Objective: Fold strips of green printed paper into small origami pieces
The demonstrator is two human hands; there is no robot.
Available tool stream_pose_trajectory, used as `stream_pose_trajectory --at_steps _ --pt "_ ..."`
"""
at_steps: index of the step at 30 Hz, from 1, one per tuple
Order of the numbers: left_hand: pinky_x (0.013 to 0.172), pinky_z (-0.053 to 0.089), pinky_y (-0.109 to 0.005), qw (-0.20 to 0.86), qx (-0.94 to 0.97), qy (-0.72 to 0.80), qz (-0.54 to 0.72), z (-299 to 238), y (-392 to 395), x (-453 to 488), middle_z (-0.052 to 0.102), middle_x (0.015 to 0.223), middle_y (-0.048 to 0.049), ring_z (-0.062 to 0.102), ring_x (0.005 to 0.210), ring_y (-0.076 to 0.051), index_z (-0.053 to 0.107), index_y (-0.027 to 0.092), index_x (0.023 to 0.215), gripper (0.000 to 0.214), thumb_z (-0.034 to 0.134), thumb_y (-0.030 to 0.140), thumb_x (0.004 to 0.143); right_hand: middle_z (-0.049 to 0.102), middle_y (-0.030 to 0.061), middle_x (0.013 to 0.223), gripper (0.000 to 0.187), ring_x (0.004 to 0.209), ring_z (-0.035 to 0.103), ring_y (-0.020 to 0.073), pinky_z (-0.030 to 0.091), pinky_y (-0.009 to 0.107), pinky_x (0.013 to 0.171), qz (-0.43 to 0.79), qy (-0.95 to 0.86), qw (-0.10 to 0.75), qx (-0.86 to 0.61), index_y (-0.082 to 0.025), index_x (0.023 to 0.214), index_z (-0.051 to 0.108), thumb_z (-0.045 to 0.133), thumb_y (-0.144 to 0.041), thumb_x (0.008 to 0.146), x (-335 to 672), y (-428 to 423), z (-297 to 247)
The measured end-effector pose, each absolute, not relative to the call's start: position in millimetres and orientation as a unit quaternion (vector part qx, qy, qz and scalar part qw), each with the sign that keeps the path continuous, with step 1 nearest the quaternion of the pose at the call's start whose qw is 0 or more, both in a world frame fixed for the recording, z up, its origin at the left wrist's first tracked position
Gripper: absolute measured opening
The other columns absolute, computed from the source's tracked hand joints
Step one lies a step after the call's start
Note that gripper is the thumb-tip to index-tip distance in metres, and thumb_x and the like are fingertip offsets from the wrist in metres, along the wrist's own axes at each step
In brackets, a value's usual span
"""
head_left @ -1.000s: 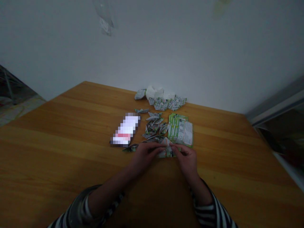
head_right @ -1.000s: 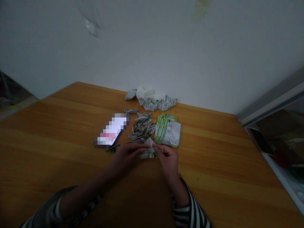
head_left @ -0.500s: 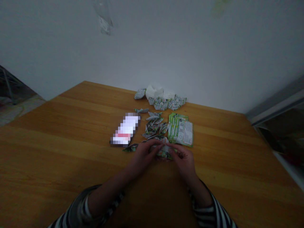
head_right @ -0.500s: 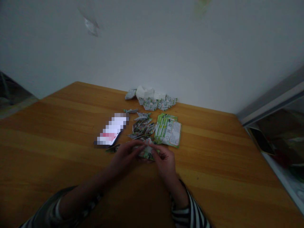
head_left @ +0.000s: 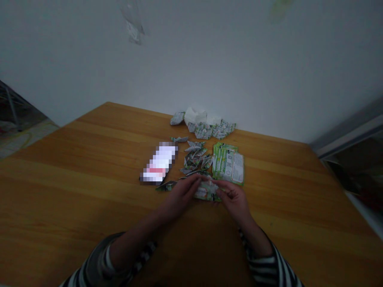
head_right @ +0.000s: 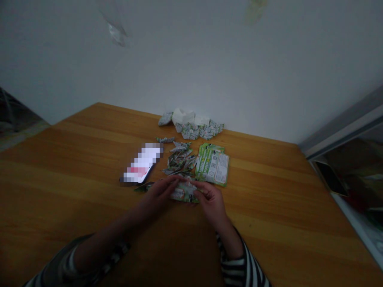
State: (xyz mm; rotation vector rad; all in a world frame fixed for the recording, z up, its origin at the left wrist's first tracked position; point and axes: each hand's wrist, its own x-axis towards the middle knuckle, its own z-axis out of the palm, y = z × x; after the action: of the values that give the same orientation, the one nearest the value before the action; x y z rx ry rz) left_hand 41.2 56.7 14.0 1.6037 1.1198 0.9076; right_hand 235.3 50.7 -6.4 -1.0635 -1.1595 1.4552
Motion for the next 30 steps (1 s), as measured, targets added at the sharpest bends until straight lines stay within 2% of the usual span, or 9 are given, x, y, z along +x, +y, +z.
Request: stream_pose_trajectory --at_steps 3,5,9,11,15,19,22,27,30 --pt "0.068 0.049 -0.024 0.483 0.633 0.464 0.389 12.4 56.8 40.4 0.067 0.095 -0.0033 0.061 0.077 -0.016 0.056 0.020 0.113 0.026 0.044 0.035 0.095 0.075 0.0022 0.076 0.028 0.048 0.066 0.0135 0.056 0.024 0.047 0.574 -0.486 0.493 -0.437 -0.021 0.098 0.073 0.075 -0.034 0.073 231.4 47.6 -6.7" --pt "0.064 0.049 -0.023 0.489 0.626 0.462 0.395 12.2 57.6 39.9 0.066 0.088 -0.0021 0.060 0.072 -0.015 0.058 0.020 0.106 0.024 0.044 0.035 0.095 0.072 0.0007 0.068 0.023 0.046 0.064 0.0127 0.055 0.023 0.046 0.552 -0.502 0.497 -0.443 -0.020 0.091 0.074 0.076 -0.033 0.072 230.2 46.0 -6.1" --pt "0.075 0.051 -0.026 0.497 0.644 0.432 0.390 14.0 58.5 40.9 0.069 0.089 -0.0029 0.063 0.084 -0.018 0.067 0.019 0.093 0.020 0.052 0.030 0.090 0.068 -0.0007 0.061 0.012 0.043 0.060 0.0104 0.049 0.020 0.043 0.529 -0.501 0.506 -0.462 -0.019 0.077 0.075 0.075 -0.029 0.071 229.7 44.9 -4.3" --pt "0.076 0.051 -0.026 0.504 0.635 0.431 0.397 15.6 57.3 43.1 0.070 0.092 -0.0037 0.064 0.085 -0.018 0.068 0.018 0.096 0.019 0.055 0.030 0.088 0.066 -0.0019 0.058 0.011 0.041 0.059 0.0097 0.047 0.019 0.041 0.542 -0.480 0.511 -0.463 -0.019 0.077 0.075 0.075 -0.028 0.071 229.3 44.3 -4.9" --pt "0.062 0.051 -0.025 0.550 0.581 0.436 0.412 18.1 52.7 47.5 0.070 0.091 -0.0038 0.064 0.066 -0.015 0.059 0.020 0.113 0.028 0.047 0.036 0.093 0.064 -0.0031 0.055 0.013 0.038 0.057 0.0100 0.047 0.020 0.039 0.564 -0.432 0.531 -0.461 -0.019 0.081 0.073 0.071 -0.030 0.075 228.3 43.0 -9.7" --pt "0.079 0.050 -0.028 0.490 0.649 0.425 0.398 19.3 51.4 44.5 0.071 0.091 -0.0032 0.065 0.083 -0.018 0.068 0.018 0.096 0.024 0.046 0.024 0.091 0.067 -0.0008 0.059 0.011 0.044 0.059 0.0114 0.048 0.021 0.042 0.540 -0.445 0.532 -0.478 -0.019 0.073 0.075 0.068 -0.027 0.073 230.4 43.7 -10.3" --pt "0.086 0.048 -0.030 0.497 0.654 0.419 0.388 19.1 52.1 41.3 0.074 0.091 -0.0023 0.066 0.091 -0.019 0.072 0.018 0.093 0.027 0.046 0.017 0.087 0.071 0.0012 0.065 0.015 0.050 0.062 0.0126 0.051 0.023 0.049 0.531 -0.487 0.508 -0.473 -0.020 0.079 0.078 0.065 -0.027 0.076 233.0 44.9 -6.7" --pt "0.083 0.052 -0.031 0.504 0.595 0.471 0.412 16.8 53.6 44.9 0.076 0.096 -0.0053 0.069 0.091 -0.022 0.074 0.017 0.096 0.021 0.066 0.028 0.081 0.073 0.0008 0.065 0.025 0.054 0.064 0.0145 0.055 0.026 0.056 0.518 -0.519 0.494 -0.466 -0.022 0.098 0.077 0.071 -0.024 0.074 231.9 44.5 -3.6" --pt "0.086 0.053 -0.032 0.490 0.598 0.474 0.422 15.1 55.3 47.2 0.076 0.100 -0.0061 0.070 0.093 -0.023 0.074 0.018 0.100 0.027 0.074 0.027 0.075 0.077 0.0023 0.081 0.032 0.059 0.068 0.0165 0.058 0.029 0.060 0.521 -0.525 0.485 -0.466 -0.024 0.103 0.076 0.074 -0.024 0.071 230.2 44.3 -4.1"
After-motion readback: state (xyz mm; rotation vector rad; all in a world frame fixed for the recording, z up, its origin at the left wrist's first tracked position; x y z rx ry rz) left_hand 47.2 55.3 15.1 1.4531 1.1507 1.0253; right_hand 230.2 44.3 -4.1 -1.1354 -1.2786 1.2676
